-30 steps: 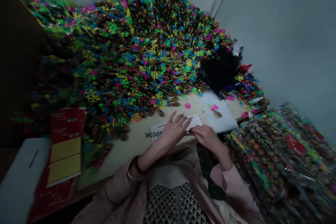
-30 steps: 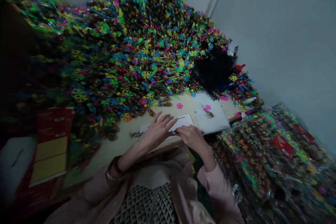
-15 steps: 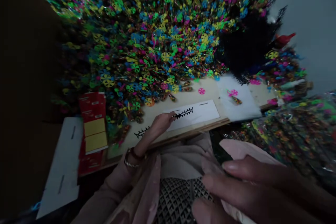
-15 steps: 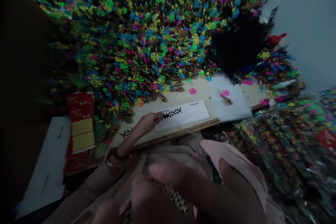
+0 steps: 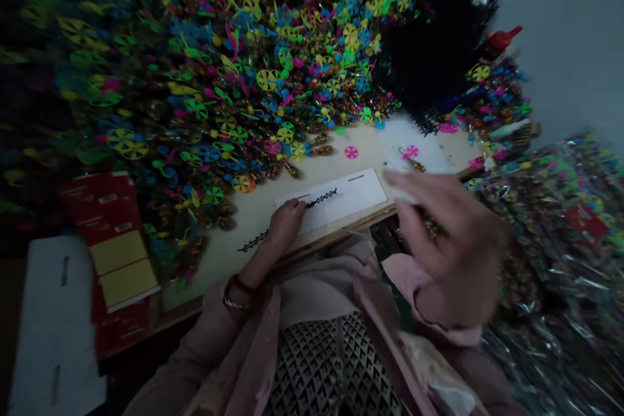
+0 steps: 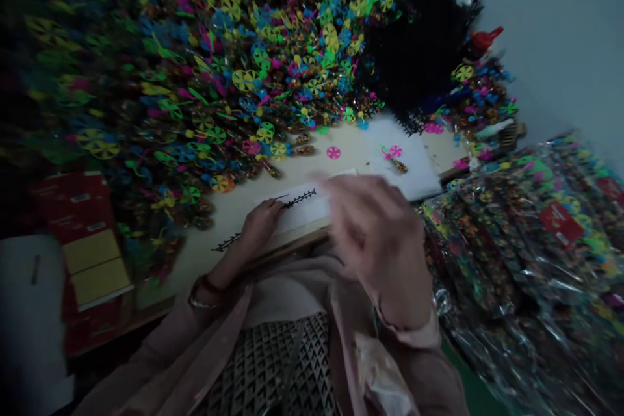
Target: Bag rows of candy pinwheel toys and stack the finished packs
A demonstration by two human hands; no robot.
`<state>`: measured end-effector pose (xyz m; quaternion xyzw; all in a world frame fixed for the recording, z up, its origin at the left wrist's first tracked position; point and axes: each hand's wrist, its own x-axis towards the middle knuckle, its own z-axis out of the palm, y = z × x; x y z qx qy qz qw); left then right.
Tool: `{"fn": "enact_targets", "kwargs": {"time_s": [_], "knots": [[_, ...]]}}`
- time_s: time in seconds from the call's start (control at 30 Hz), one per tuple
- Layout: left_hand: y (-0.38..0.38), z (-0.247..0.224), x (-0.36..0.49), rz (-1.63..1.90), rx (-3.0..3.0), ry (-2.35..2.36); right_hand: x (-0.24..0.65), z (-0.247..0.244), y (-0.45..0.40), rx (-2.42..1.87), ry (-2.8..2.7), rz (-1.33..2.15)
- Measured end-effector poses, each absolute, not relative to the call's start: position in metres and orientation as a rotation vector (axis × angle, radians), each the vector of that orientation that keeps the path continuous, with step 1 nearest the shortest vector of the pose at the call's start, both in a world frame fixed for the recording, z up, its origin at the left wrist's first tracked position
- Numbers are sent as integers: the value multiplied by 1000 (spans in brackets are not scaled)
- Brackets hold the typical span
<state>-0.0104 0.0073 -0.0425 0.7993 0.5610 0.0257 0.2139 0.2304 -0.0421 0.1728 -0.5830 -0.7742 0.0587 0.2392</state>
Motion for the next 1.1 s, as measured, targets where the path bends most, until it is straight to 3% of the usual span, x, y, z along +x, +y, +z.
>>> {"fn": "enact_targets", "kwargs": {"time_s": [0.17, 0.3, 0.5, 0.73, 0.9, 1.1], "knots": [[6, -57, -10, 102, 2326, 1613, 335, 21, 52, -2419, -1572, 188], [5, -59, -10, 130, 2354, 1628, 377, -52, 75, -2482, -1461, 43], [5, -55, -8, 37, 2335, 1672, 380, -45, 80, -2089, -1602, 105], [3, -52, -7, 24, 2299, 1654, 289, -22, 34, -1693, -1656, 772], [4, -51, -8, -21, 2299, 1622, 209, -17, -5, -1645, -1841, 619], [4, -45, -7, -85, 2306, 1588, 189, -31, -10, -1943, -2109, 442]]}}
